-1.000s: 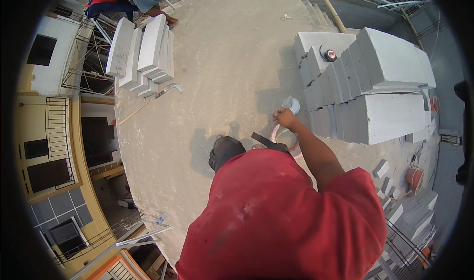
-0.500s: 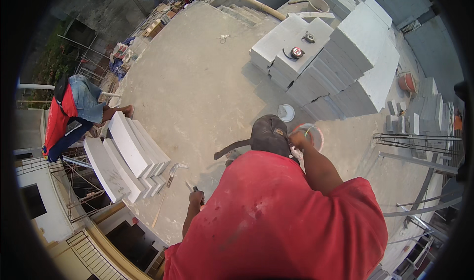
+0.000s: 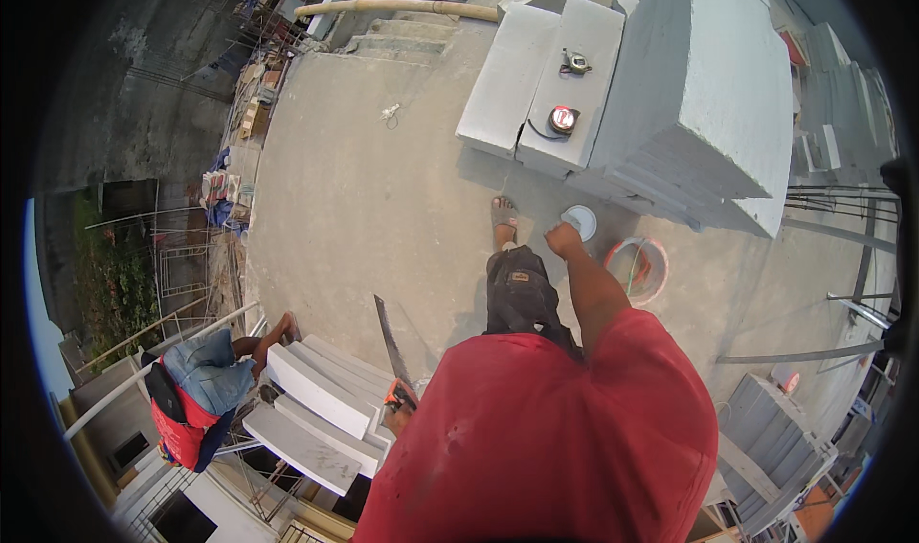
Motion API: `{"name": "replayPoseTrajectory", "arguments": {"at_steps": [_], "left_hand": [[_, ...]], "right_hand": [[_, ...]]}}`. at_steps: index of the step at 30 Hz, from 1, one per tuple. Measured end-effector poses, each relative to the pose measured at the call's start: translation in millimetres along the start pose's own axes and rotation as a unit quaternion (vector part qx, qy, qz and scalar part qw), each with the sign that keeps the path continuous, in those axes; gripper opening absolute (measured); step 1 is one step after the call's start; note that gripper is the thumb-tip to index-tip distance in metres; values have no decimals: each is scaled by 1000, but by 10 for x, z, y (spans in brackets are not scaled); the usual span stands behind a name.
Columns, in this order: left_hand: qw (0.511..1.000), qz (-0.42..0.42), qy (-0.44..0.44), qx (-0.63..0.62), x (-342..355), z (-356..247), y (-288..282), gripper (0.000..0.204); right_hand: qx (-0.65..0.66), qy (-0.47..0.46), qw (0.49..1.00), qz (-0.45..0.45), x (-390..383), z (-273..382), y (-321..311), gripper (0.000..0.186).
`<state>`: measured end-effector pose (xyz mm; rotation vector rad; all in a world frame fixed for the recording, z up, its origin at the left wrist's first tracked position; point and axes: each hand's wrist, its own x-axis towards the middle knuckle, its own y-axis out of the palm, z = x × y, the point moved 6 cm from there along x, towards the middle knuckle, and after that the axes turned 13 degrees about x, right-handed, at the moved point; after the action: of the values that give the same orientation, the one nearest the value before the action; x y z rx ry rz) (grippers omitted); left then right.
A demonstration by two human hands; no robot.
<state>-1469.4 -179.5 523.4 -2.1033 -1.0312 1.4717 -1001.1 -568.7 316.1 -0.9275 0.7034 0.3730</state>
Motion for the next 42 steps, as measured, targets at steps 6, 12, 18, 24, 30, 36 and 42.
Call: {"name": "replayPoseTrajectory", "arguments": {"at_steps": [6, 12, 18, 24, 30, 36, 42], "left_hand": [[979, 155, -73, 109, 403, -1449, 292, 32], [953, 267, -132, 50, 852, -2581, 678, 29], [953, 300, 14, 23, 985, -3151, 784, 45], [894, 369, 233, 106, 1198, -3713, 632, 54], [768, 430, 391, 268, 1027, -3964, 302, 52], [626, 537, 446, 346, 261, -3703, 367, 17], [629, 623, 338, 319, -755, -3073, 687, 48]], "right_hand": [[106, 72, 947, -294, 1171, 1208, -1256, 84], [204, 266, 899, -282, 2077, 1269, -1585, 96], [265, 164, 932, -184, 1793, 1339, -1171, 84], [523, 35, 851, 16, -368, 2231, 11, 61], [784, -13, 605, 139, -2854, 2994, 762, 37], [751, -112, 650, -28, -3718, 2652, 613, 55], [746, -232, 608, -141, -4414, 1865, 631, 69]]}}
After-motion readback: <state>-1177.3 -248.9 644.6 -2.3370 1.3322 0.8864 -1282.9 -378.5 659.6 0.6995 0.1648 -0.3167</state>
